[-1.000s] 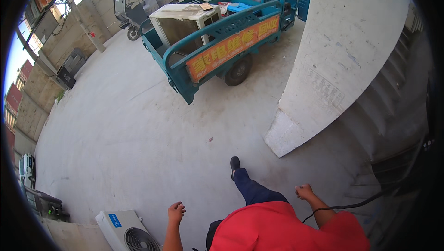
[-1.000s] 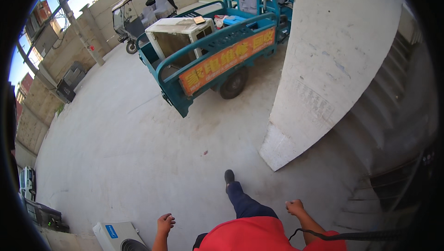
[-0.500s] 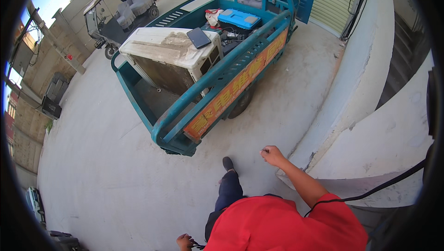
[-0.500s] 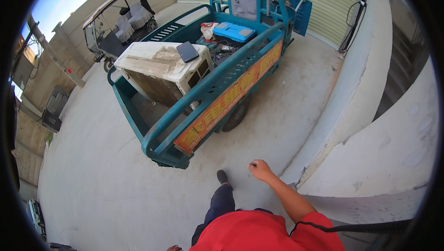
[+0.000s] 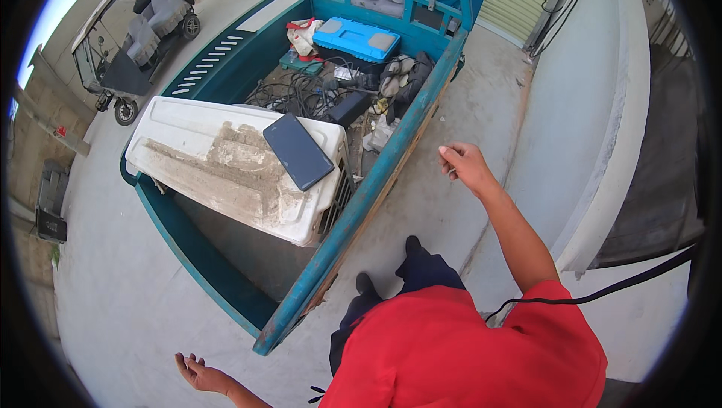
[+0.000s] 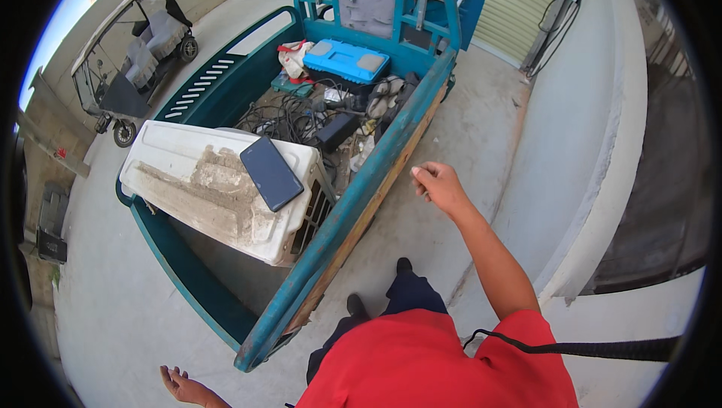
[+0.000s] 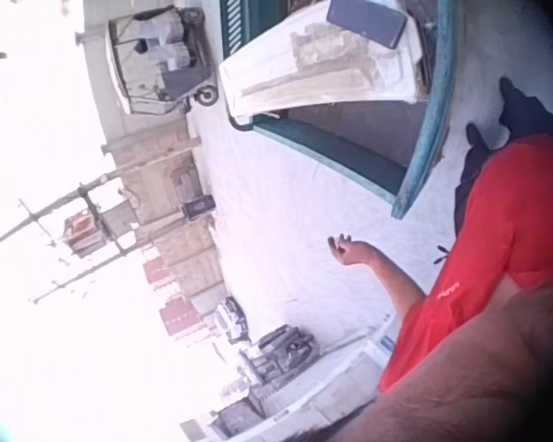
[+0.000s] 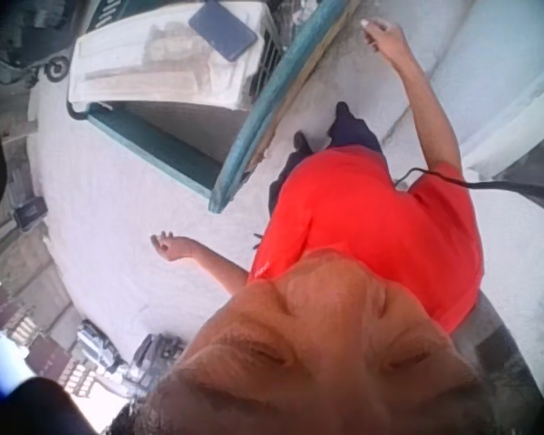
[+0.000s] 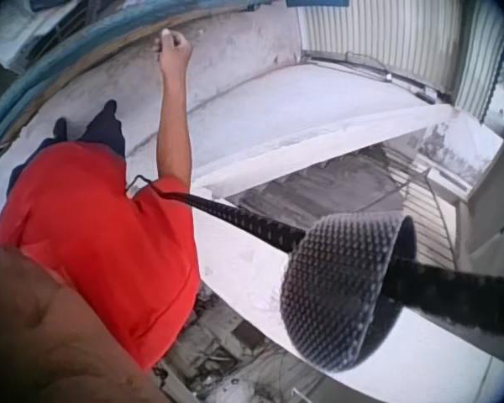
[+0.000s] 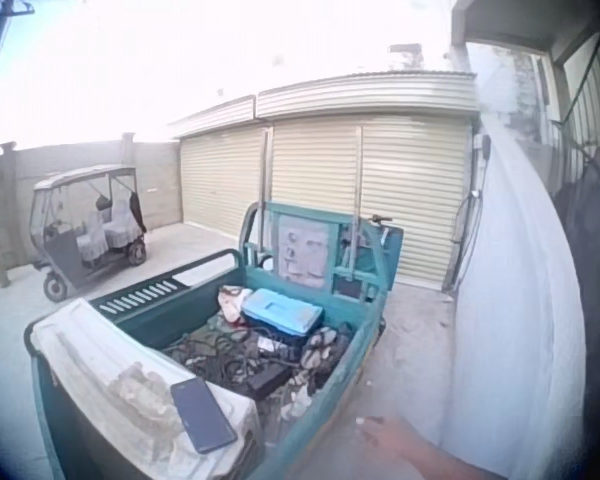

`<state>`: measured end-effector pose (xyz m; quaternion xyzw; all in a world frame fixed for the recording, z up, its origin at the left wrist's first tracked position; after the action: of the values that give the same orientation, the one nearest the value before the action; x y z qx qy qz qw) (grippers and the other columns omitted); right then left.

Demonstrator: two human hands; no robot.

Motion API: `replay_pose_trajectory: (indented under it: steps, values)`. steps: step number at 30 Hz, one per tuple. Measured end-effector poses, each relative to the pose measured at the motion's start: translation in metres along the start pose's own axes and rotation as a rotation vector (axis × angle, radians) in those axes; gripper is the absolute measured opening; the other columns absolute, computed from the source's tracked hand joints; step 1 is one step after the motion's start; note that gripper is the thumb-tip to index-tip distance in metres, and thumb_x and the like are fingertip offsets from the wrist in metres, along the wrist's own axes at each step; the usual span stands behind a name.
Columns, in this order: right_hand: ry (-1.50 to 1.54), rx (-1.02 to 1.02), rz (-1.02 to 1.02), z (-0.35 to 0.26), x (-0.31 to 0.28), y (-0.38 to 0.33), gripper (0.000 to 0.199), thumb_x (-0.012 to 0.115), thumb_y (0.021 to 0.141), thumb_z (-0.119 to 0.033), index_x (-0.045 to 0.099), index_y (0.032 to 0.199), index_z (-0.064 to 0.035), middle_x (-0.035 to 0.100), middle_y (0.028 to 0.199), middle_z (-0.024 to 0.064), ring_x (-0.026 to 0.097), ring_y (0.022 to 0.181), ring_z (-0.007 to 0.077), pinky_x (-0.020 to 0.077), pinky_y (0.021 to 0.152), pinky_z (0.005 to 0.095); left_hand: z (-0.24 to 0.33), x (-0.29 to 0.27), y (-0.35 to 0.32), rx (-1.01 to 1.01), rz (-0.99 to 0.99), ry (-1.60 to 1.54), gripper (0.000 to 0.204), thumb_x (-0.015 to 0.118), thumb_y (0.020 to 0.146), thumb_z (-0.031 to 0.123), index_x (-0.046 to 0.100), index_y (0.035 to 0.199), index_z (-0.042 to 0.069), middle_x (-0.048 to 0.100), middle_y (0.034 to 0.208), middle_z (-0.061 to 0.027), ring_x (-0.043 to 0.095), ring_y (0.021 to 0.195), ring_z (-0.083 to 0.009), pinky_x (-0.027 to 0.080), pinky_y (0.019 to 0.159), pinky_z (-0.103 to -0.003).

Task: The person removes white foam insulation from a long pipe using their hands and a pair of pliers. They strip the insulation in sections, then use the pliers to cut and pull away remaining pieces, leaving the bare pipe exposed.

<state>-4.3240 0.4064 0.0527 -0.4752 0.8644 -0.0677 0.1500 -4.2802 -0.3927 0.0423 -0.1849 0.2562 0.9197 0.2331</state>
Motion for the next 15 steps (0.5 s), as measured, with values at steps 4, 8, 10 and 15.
replay_pose_trajectory:
  steps: [4, 8, 10, 15]
  values:
    - [0.057, -0.095, 0.037, -0.07, -0.022, 0.102, 0.026, 0.064, 0.102, -0.029, 0.069, 0.109, -0.0038, 0.067, 0.088, 0.0014, 0.063, 0.073, 0.0104, 0.0482, 0.059, 0.0269, 0.128, 0.055, -0.027, 0.134, -0.058, -0.044, 0.034, 0.049, 0.11, 0.022, 0.066, 0.137, 0.009, 0.07, 0.129, -0.0103, 0.068, 0.105, -0.022, 0.055, 0.087, -0.036]
    - [0.029, -0.136, 0.062, -0.115, -0.045, 0.229, 0.029, 0.059, 0.103, -0.018, 0.065, 0.127, -0.0032, 0.069, 0.1, 0.0027, 0.065, 0.08, 0.0114, 0.0498, 0.065, 0.0283, 0.226, 0.09, -0.08, 0.192, -0.013, -0.183, 0.037, 0.058, 0.1, 0.018, 0.068, 0.122, -0.009, 0.071, 0.101, -0.0219, 0.068, 0.082, -0.0272, 0.058, 0.072, -0.037]
    - [0.062, -0.151, 0.041, -0.129, -0.056, 0.307, 0.043, 0.053, 0.099, -0.006, 0.057, 0.141, -0.0016, 0.068, 0.124, 0.0103, 0.066, 0.095, 0.0148, 0.0515, 0.074, 0.031, 0.275, 0.105, -0.111, 0.212, 0.067, -0.138, 0.036, 0.058, 0.1, 0.018, 0.069, 0.121, -0.01, 0.071, 0.097, -0.0212, 0.067, 0.08, -0.0271, 0.057, 0.071, -0.036]
    - [0.336, 0.101, -0.048, -0.113, -0.067, 0.521, 0.06, 0.051, 0.101, -0.014, 0.032, 0.157, -0.0014, 0.053, 0.15, 0.0183, 0.063, 0.115, 0.0256, 0.0534, 0.082, 0.037, 0.415, 0.17, -0.211, 0.457, 0.121, -0.028, 0.033, 0.062, 0.099, 0.018, 0.068, 0.118, -0.008, 0.07, 0.09, -0.016, 0.066, 0.075, -0.0246, 0.056, 0.066, -0.035]
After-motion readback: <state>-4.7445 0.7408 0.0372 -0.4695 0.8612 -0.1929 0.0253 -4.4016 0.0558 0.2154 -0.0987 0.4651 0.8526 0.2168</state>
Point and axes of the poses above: each hand's wrist, its own y-axis towards the middle knuckle, its own x-axis out of the palm, z = x × y, the point moved 5 cm from there along y, towards the middle knuckle
